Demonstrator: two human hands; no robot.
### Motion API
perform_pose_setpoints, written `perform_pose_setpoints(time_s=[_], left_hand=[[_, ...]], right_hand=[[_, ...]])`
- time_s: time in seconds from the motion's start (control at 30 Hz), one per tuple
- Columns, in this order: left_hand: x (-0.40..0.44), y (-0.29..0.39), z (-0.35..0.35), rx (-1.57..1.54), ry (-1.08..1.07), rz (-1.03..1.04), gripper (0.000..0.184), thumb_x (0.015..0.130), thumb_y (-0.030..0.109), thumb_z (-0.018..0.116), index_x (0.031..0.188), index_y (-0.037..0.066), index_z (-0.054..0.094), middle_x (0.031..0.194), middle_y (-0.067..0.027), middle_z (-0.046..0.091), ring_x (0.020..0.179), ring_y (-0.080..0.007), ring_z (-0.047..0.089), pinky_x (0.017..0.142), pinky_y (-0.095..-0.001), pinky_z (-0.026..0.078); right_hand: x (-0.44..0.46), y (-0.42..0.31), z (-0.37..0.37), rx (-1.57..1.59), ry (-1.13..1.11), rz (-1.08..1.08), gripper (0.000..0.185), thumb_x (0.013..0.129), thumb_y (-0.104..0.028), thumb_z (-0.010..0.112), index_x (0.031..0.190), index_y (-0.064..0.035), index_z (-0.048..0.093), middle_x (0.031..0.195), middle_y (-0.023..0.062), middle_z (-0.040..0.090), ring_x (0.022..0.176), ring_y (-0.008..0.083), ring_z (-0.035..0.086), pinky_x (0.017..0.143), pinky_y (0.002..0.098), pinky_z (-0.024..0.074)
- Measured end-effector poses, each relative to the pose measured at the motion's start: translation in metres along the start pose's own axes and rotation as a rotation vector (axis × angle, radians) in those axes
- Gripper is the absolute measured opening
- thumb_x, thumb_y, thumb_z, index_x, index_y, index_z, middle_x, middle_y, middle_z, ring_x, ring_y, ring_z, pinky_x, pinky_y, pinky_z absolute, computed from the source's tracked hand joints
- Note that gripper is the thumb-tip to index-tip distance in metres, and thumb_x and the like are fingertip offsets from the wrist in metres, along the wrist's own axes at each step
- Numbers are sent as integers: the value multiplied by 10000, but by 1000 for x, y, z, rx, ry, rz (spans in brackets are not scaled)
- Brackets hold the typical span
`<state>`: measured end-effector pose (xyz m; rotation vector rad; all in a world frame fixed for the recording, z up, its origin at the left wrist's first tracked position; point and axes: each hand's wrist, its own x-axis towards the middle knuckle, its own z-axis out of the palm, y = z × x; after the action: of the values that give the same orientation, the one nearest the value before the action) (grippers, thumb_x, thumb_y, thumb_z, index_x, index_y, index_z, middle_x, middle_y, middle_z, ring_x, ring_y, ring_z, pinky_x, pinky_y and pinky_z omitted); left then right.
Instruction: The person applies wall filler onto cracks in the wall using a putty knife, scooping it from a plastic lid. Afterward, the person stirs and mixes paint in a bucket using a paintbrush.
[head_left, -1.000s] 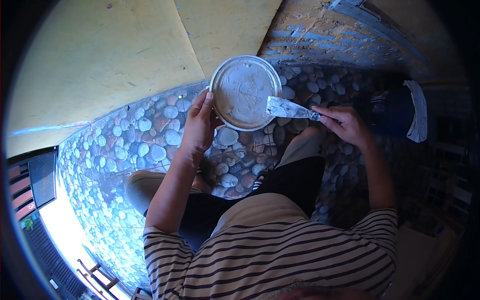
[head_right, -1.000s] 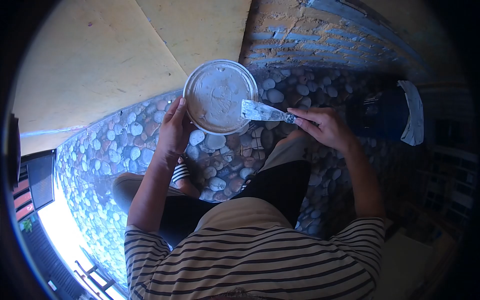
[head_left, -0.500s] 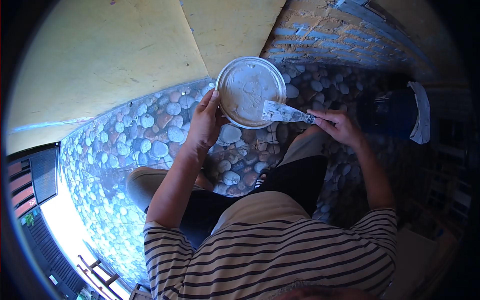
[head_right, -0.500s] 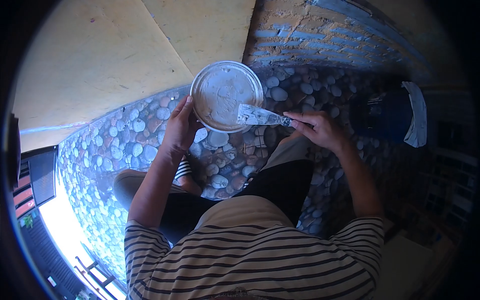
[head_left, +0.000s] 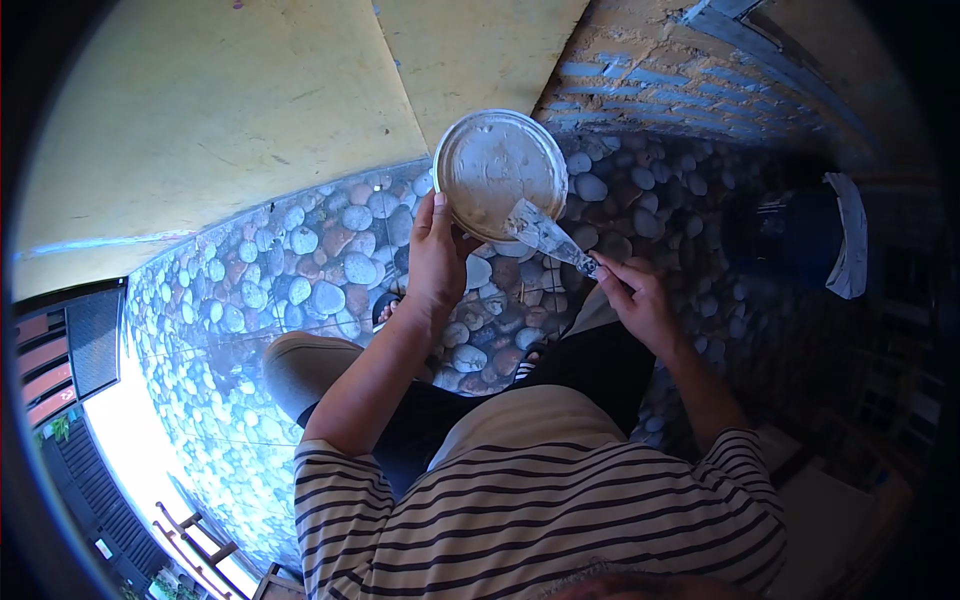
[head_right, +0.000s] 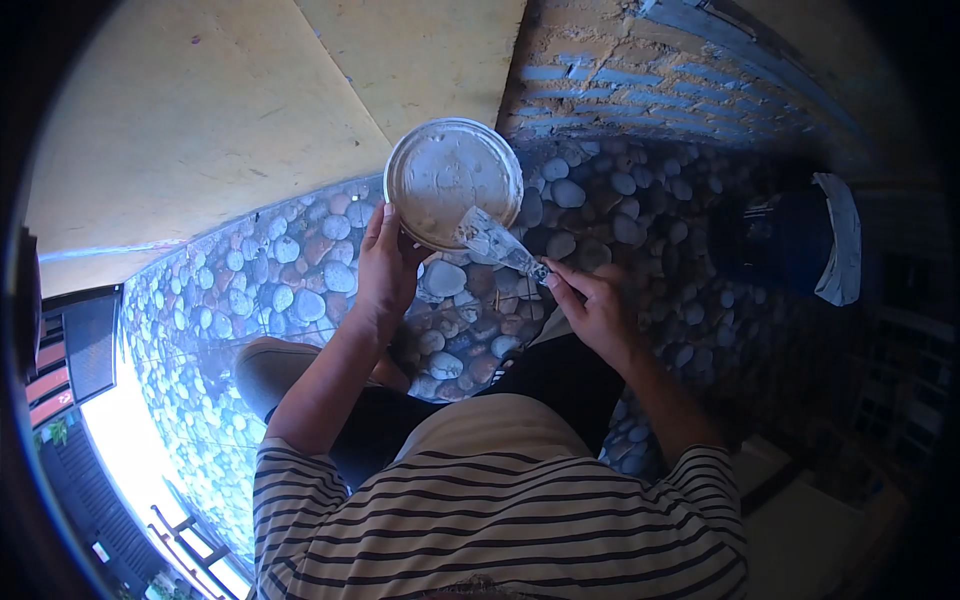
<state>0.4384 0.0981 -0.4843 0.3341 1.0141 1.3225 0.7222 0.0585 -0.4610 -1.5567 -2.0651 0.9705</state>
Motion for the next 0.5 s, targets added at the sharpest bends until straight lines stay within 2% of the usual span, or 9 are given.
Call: perform_pose_setpoints(time_s=[0.1,0.17,0.4,0.5], left_hand=[[2,-1,-1,-9,-17,12,365,1079,271,415,1342,23,464,1201,-153,627,1072,-274,673,890,-422,589],[2,-1,-2,-7,-36,-2,372,1079,272,412,1352,23,453,1205,-157,625,1082,-282,670,896,-428,587],[-6,-5,5,-3,-54,15,378,1085,288,394,1346,21,451,1215,-160,611,1088,-279,663,912,-424,576],[-7,-15,3,-1,-47,-2,374,1088,290,386,1344,24,451,1214,-157,609,1093,-274,659,910,-423,575]], right_hand=[[-1,-8,15,168,80,1,304,989,-200,635,1226,-15,681,952,182,740,839,162,705,753,290,523],[-1,-11,19,290,24,142,308,992,-189,630,1227,4,671,1015,200,739,925,177,714,804,290,528],[-2,-14,27,357,35,145,319,998,-178,619,1238,31,651,1050,197,737,969,177,711,837,284,529],[-1,-16,39,355,67,82,321,1001,-181,616,1233,38,651,1066,203,733,981,183,713,836,284,530]])
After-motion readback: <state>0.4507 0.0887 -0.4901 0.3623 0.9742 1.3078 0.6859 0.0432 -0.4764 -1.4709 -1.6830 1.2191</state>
